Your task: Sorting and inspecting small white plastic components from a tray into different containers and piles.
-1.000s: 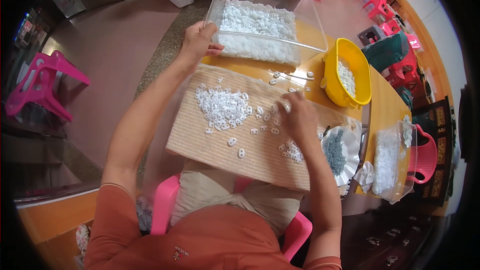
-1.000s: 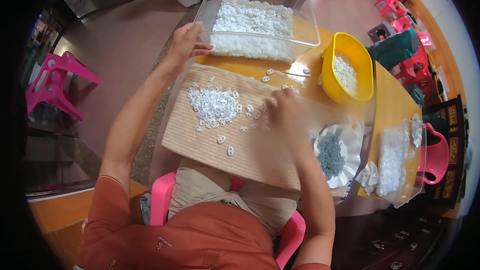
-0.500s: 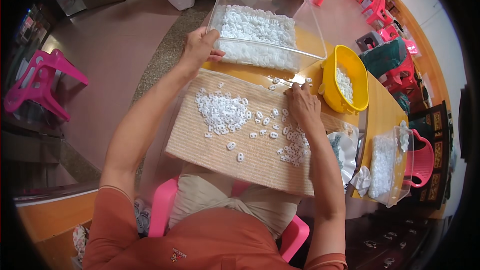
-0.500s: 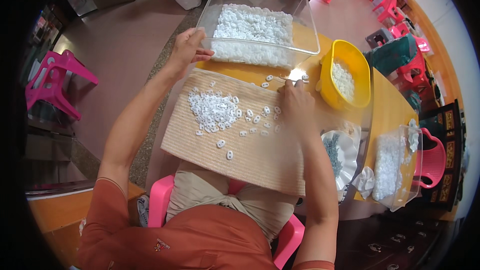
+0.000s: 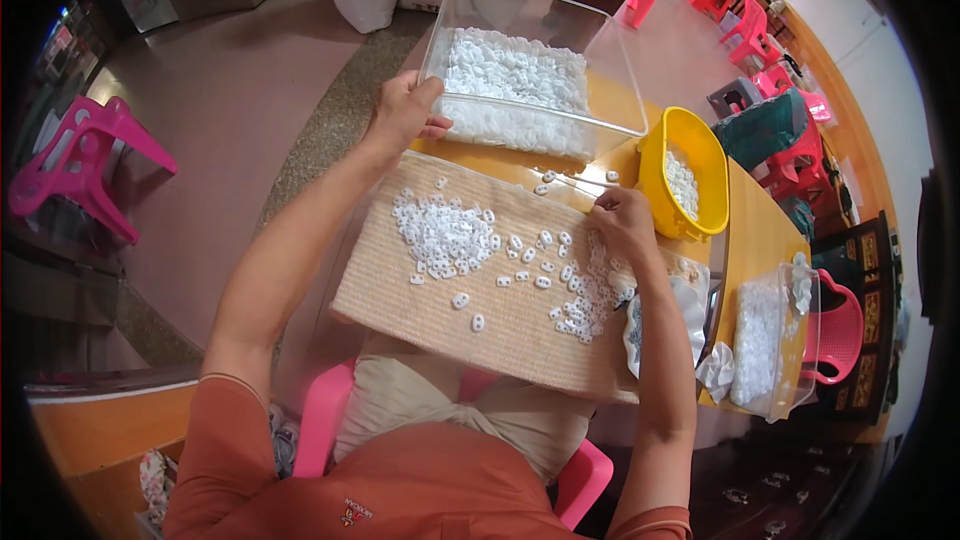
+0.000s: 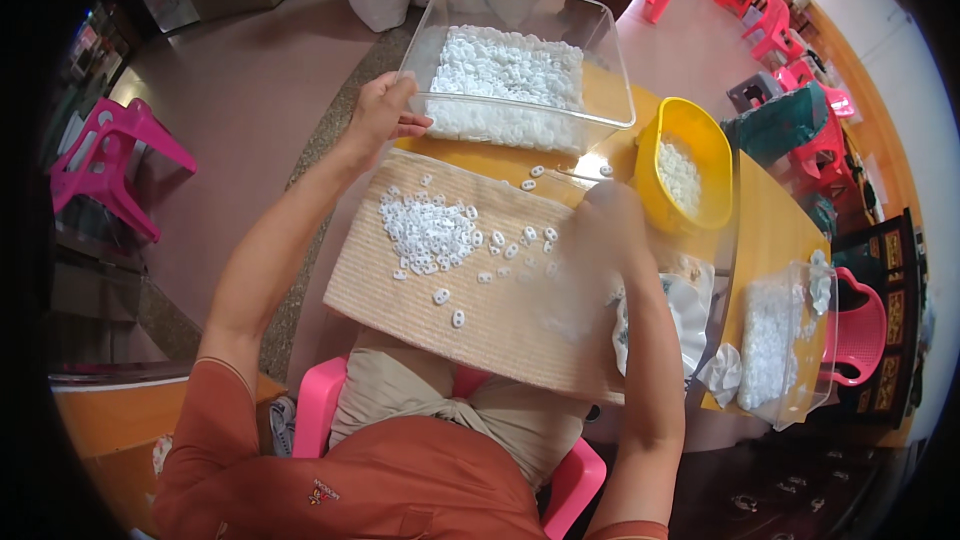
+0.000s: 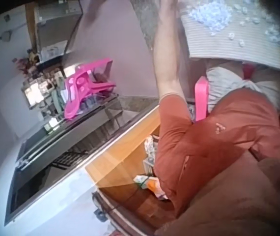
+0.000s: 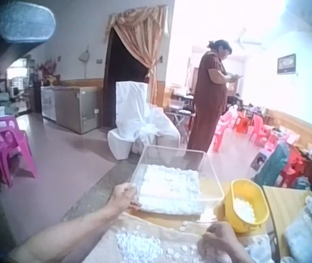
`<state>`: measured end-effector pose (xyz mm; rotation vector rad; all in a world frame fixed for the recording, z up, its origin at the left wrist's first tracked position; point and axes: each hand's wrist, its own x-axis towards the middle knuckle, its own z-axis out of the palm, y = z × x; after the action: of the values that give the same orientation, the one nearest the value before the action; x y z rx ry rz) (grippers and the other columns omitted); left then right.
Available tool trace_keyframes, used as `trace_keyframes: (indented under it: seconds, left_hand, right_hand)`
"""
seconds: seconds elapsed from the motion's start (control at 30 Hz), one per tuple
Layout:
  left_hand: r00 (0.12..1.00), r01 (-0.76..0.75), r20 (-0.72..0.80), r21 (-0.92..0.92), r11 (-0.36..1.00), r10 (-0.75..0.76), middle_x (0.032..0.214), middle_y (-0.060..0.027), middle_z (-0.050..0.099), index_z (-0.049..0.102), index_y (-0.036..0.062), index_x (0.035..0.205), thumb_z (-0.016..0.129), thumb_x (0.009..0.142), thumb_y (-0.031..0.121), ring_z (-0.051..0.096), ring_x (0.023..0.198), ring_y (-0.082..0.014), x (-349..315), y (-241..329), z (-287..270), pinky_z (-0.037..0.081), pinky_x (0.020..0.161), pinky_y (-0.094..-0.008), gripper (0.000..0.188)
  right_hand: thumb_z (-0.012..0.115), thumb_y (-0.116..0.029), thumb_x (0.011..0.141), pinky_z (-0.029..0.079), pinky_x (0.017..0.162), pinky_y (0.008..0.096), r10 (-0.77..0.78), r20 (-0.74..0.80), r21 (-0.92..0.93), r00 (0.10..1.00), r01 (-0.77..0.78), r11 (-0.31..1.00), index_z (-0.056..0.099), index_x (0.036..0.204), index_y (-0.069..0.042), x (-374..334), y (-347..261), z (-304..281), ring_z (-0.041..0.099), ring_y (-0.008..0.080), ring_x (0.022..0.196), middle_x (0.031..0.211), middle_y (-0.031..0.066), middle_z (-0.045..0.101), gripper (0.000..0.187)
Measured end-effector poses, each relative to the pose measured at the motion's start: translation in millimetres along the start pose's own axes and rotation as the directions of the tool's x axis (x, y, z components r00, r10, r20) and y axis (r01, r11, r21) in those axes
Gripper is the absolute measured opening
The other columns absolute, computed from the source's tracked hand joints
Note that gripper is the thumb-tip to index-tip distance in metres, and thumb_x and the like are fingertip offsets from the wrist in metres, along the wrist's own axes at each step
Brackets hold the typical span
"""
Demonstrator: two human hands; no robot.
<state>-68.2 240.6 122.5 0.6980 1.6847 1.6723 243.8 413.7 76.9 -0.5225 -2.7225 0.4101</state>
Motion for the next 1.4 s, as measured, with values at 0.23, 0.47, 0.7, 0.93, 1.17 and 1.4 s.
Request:
trace_keyframes:
  seconds: [0.23, 0.47, 0.7, 0.93, 1.17, 1.4]
  left_hand:
    - [1.0, -0.018, 0.003, 0.007, 1.0, 0.018, 0.095, -0.0051, 0.059, 0.054, 0.0057, 0.102, 0.053, 0.095, 0.039, 0.067, 0.075, -0.0169, 1, -4, -8, 0.055, 0.061, -0.0254, 0.034]
    - [1.0, -0.026, 0.013, 0.011, 1.0, 0.026, 0.096, -0.0054, 0.059, 0.055, 0.0056, 0.103, 0.053, 0.095, 0.038, 0.068, 0.074, -0.0169, 5, -4, -3, 0.055, 0.062, -0.0257, 0.034]
    - [1.0, -0.005, 0.002, 0.017, 1.0, 0.005, 0.094, -0.0054, 0.06, 0.055, 0.0059, 0.105, 0.054, 0.095, 0.038, 0.068, 0.075, -0.017, 1, -2, -3, 0.055, 0.062, -0.0264, 0.033]
    - [1.0, -0.001, 0.003, -0.004, 1.0, 0.001, 0.093, -0.0052, 0.06, 0.055, 0.0056, 0.104, 0.054, 0.094, 0.034, 0.068, 0.074, -0.0168, 3, -5, -3, 0.055, 0.062, -0.0261, 0.031]
    - [1.0, -0.024, -0.014, 0.007, 1.0, 0.024, 0.09, -0.0059, 0.06, 0.055, 0.0052, 0.103, 0.055, 0.093, 0.033, 0.068, 0.073, -0.0168, 1, -3, -4, 0.054, 0.062, -0.0259, 0.03]
    - [0.999, -0.028, -0.038, -0.042, 0.999, 0.026, 0.086, -0.0095, 0.063, 0.057, -0.0024, 0.099, 0.057, 0.086, 0.03, 0.068, 0.069, -0.0176, 1, -3, 0, 0.054, 0.056, -0.0252, 0.034]
  right_hand:
    - [0.07, -0.006, 0.082, 0.052, 0.048, 0.0253, 0.261, 0.367, 0.576, 0.893, -0.438, 0.69, 0.065, 0.096, 0.006, -25, -9, 0, 0.06, 0.0114, 0.054, 0.073, 0.0067, 0.064, 0.019]
    - [0.067, -0.016, 0.088, 0.05, 0.05, 0.0292, 0.263, 0.113, 0.078, 0.958, -0.272, 0.959, 0.065, 0.095, 0.004, -17, -7, -7, 0.062, 0.016, 0.055, 0.077, 0.0101, 0.066, 0.021]
    - [0.071, -0.02, 0.078, 0.053, 0.074, 0.0405, 0.365, -0.04, -0.079, 0.93, -0.367, 0.927, 0.07, 0.091, 0.0, 7, -16, 11, 0.067, 0.0341, 0.073, 0.076, 0.0179, 0.068, 0.024]
    - [0.067, -0.006, 0.075, 0.05, 0.055, 0.0282, 0.296, 0.057, 0.225, 0.953, -0.301, 0.927, 0.066, 0.086, 0.004, 2, -2, -3, 0.061, 0.0175, 0.055, 0.067, 0.0097, 0.064, 0.015]
    - [0.071, -0.011, 0.081, 0.051, 0.056, 0.0288, 0.277, 0.268, 0.293, 0.923, -0.352, 0.889, 0.064, 0.094, 0.005, -11, -15, -11, 0.065, 0.0166, 0.066, 0.081, 0.0088, 0.065, 0.022]
    - [0.067, -0.016, 0.08, 0.051, 0.079, 0.0419, 0.299, -0.003, -0.203, 0.954, -0.293, 0.934, 0.068, 0.096, 0.002, 6, -18, -4, 0.065, 0.0347, 0.084, 0.09, 0.0215, 0.067, 0.024]
